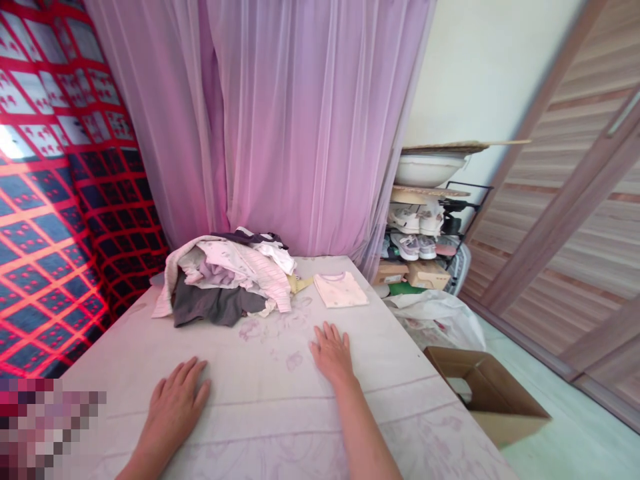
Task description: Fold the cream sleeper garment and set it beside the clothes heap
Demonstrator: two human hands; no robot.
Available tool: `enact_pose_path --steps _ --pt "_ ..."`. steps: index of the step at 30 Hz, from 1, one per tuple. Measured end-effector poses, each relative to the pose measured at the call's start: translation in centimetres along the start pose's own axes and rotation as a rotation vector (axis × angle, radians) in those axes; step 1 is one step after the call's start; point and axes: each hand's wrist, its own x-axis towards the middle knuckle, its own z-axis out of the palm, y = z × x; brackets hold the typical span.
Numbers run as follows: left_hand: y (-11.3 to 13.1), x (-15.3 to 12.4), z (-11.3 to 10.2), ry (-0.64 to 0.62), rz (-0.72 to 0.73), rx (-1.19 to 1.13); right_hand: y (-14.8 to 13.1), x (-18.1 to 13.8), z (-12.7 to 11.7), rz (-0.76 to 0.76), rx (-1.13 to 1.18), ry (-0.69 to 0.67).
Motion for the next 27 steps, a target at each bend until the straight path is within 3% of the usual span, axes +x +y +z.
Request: enact_pose_path --steps 13,20,27 --pt "0.5 -0.5 -2.1 -0.08 -0.018 -0.085 -1.6 -10.8 2.0 -0.115 0.028 0.207" --pt "0.7 -1.2 -2.8 -0.204 0.01 -0.043 -1.0 -11.3 2.3 -0.152 0.032 0.254" --pt "0.8 -2.8 -3.4 -0.228 -0.005 -0.002 -0.3 -10.8 3.0 -0.197 0.056 0.298"
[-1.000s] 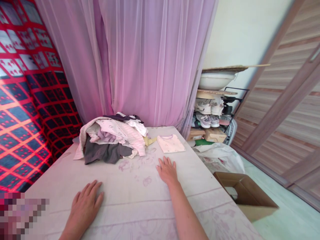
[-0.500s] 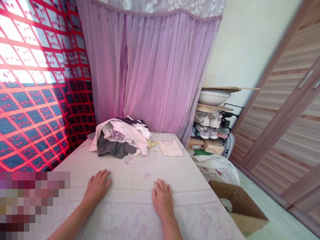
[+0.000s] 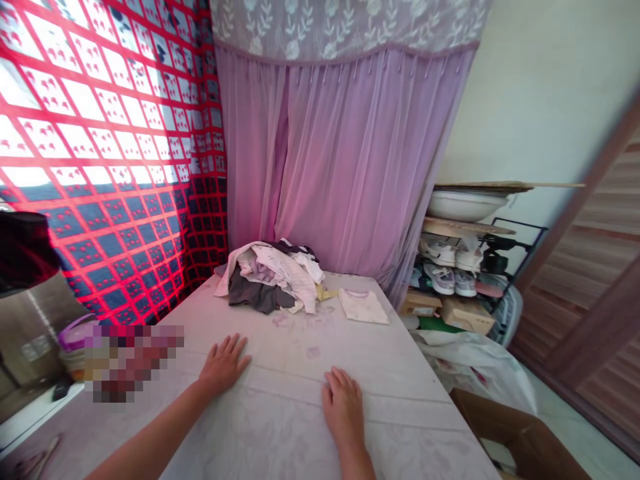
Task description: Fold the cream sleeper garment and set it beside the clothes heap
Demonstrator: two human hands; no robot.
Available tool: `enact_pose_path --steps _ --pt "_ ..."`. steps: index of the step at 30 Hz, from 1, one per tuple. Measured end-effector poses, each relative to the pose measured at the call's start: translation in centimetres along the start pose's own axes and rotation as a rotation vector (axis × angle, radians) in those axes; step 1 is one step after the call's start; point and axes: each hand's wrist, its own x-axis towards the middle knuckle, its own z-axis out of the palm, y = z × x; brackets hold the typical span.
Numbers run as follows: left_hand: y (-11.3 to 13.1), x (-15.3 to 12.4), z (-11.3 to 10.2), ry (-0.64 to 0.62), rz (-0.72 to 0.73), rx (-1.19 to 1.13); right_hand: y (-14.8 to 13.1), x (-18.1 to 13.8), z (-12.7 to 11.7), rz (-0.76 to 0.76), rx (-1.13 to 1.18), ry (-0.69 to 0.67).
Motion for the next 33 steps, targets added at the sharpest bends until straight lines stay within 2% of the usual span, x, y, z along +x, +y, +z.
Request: enact_pose_path --steps 9,18,28,33 --pt "0.1 -0.6 -0.2 -0.003 -0.002 0.003 0.2 -0.1 0.4 0.001 0.048 0.039" --pt "-0.1 -0.5 0.7 0.057 0.006 -0.041 1.0 0.0 1.1 -0.026 0.09 0.08" --pt "-0.2 -0.6 1.2 0.068 0.006 -0.066 1.9 0.0 2.5 -0.043 0.118 0.131" --pt "-0.4 -0.4 1.6 0.073 0.012 -0.053 2.0 0.4 2.4 -0.018 0.141 0.116"
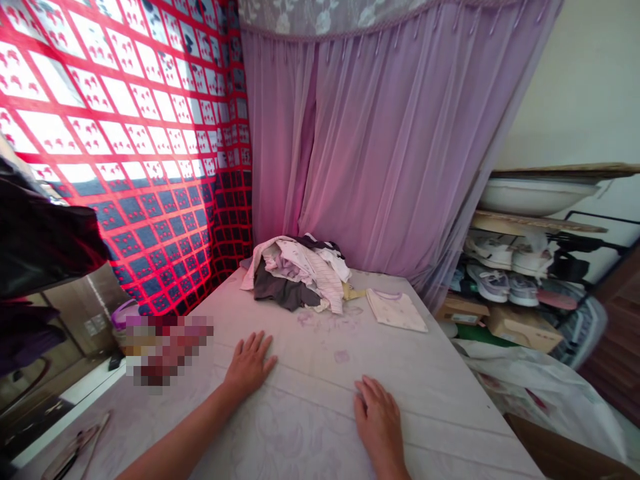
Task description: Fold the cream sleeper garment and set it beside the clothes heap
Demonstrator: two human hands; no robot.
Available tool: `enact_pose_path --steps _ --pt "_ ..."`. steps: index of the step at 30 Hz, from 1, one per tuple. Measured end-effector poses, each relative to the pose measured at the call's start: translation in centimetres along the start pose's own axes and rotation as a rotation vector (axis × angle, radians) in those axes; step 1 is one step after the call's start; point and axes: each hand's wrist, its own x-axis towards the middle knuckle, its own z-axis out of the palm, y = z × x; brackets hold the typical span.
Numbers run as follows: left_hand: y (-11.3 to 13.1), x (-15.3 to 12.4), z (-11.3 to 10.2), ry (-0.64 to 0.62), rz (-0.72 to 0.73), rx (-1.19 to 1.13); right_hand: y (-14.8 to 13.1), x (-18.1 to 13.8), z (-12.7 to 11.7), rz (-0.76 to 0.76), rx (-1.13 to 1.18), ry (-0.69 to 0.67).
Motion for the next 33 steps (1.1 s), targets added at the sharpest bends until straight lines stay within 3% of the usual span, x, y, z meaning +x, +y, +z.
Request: enact_pose_path --steps 6,13,19,24,28,33 --pt "0.1 0.0 -0.1 0.003 -0.002 -0.026 -2.0 3.4 -0.2 0.101 0.146 -0.066" --pt "0.3 -0.3 -0.6 -0.011 -0.012 -0.048 -4.7 6.2 1.4 0.152 0.525 -0.065" --pt "0.4 -0.3 -1.0 -0.047 -0.018 -0.026 -3.8 5.3 2.5 0.458 0.934 0.047" --pt "0.4 -0.2 -1.3 -0.079 -0.021 -0.009 -2.0 6.0 1.9 0.635 1.455 0.184" --pt "0.4 -0.2 -1.4 -0.083 -0.021 -0.003 0.2 6.4 1.2 0.747 1.86 0.211" --pt "0.5 -0.2 -1.5 -0.091 -0.023 -0.007 0.9 6.4 0.2 0.888 2.107 0.258"
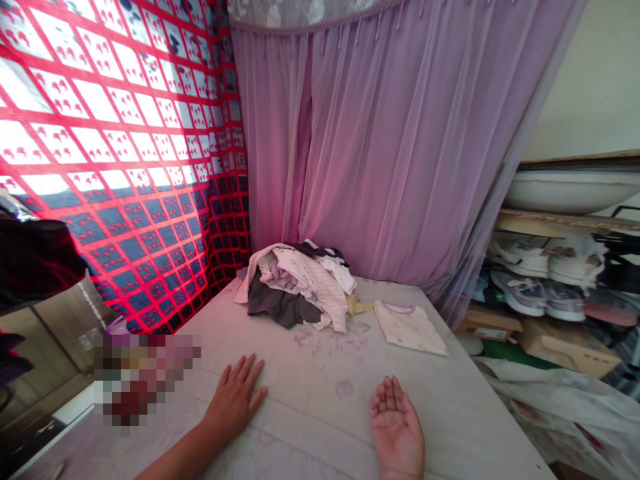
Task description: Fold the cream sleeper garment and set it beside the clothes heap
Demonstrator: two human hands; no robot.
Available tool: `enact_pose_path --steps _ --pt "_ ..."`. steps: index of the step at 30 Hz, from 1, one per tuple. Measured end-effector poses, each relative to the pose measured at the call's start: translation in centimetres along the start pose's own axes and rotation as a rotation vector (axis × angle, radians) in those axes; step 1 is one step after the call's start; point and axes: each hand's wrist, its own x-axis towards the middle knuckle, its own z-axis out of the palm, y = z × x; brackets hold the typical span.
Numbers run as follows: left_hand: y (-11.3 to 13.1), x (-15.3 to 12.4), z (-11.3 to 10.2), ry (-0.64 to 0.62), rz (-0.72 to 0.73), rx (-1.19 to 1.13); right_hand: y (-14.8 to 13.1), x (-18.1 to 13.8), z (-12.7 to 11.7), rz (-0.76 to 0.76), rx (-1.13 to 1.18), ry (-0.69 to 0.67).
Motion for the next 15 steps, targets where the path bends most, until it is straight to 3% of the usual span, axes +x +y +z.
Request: enact_pose_path --steps 8,12,15 --pt "0.2 1.6 -2.4 0.003 0.117 0.113 -0.2 -1.2 1.7 0.11 0.139 0.094" --pt "0.9 4.5 -3.9 0.021 0.268 0.188 0.0 -0.9 1.8 0.106 0.133 0.091" --pt "2.8 7.4 -3.9 0.089 0.373 0.205 0.2 -0.7 1.7 0.099 0.12 0.07"
